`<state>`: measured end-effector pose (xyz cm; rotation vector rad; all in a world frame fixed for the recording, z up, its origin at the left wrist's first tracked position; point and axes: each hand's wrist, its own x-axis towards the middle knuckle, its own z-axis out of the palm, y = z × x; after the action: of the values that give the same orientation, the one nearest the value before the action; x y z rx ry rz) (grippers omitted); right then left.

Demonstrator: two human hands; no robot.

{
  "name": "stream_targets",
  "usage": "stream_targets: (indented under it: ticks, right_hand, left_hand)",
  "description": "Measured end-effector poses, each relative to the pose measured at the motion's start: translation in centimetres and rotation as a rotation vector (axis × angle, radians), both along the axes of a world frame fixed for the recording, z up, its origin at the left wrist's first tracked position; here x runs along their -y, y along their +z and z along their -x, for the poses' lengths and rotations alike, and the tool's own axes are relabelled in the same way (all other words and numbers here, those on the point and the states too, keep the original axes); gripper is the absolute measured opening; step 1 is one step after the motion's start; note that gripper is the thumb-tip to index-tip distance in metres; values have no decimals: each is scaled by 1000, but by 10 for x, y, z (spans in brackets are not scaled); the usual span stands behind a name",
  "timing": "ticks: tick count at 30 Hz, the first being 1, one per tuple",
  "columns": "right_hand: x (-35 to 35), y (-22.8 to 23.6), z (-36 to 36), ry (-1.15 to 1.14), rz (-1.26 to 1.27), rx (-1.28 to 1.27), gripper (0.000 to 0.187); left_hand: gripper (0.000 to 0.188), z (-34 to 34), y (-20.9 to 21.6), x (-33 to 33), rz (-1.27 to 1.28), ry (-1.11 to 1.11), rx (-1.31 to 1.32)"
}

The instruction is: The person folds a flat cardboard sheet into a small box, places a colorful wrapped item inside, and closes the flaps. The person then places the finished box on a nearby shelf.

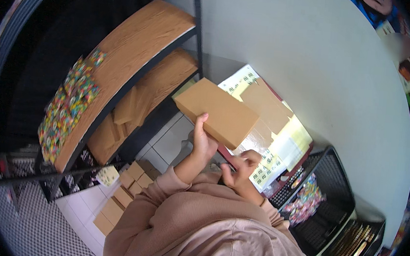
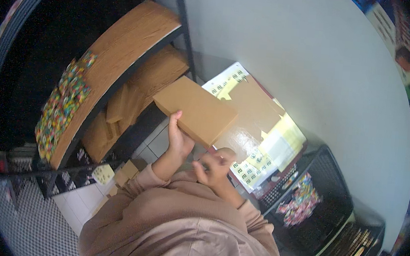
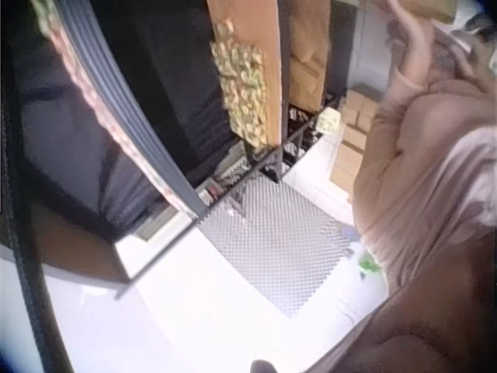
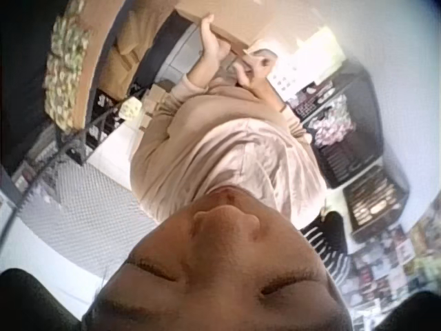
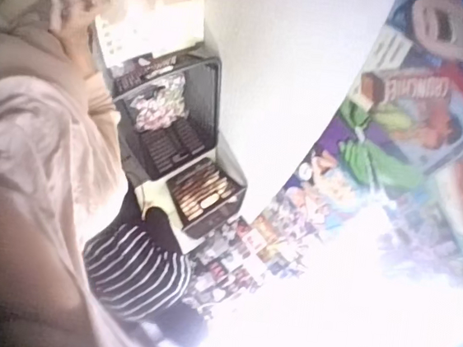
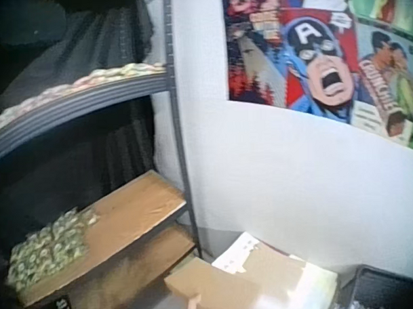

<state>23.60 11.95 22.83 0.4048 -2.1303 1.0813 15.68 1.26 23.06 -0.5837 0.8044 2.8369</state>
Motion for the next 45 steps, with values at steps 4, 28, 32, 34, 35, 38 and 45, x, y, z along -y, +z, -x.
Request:
stream_targets:
  ticks: [4, 28, 32, 34, 35, 38, 45]
  right_hand:
    - [5, -20, 11, 6, 826, 650, 67]
    - [157, -111, -15, 453, 760, 1436, 88]
    - [179, -126, -15, 446, 565, 1457, 77]
    - [185, -133, -13, 502, 597, 1497, 60]
    - [188, -134, -13, 507, 601, 1509, 57]
    - [194, -138, -13, 504, 604, 1536, 49]
    - [188, -155, -20, 452, 570, 1562, 40]
  left_hand:
    - [47, -28, -16, 28, -16, 100, 47]
    - [46, -114, -143, 254, 227, -435, 182]
    - [55, -160, -180, 330, 248, -204, 362]
    - [60, -185, -202, 366, 189, -90, 391]
    - [60, -194, -206, 377, 206, 21, 439]
    - [61, -219, -219, 405, 264, 273, 553]
    - [59, -219, -272, 471, 600, 389, 739]
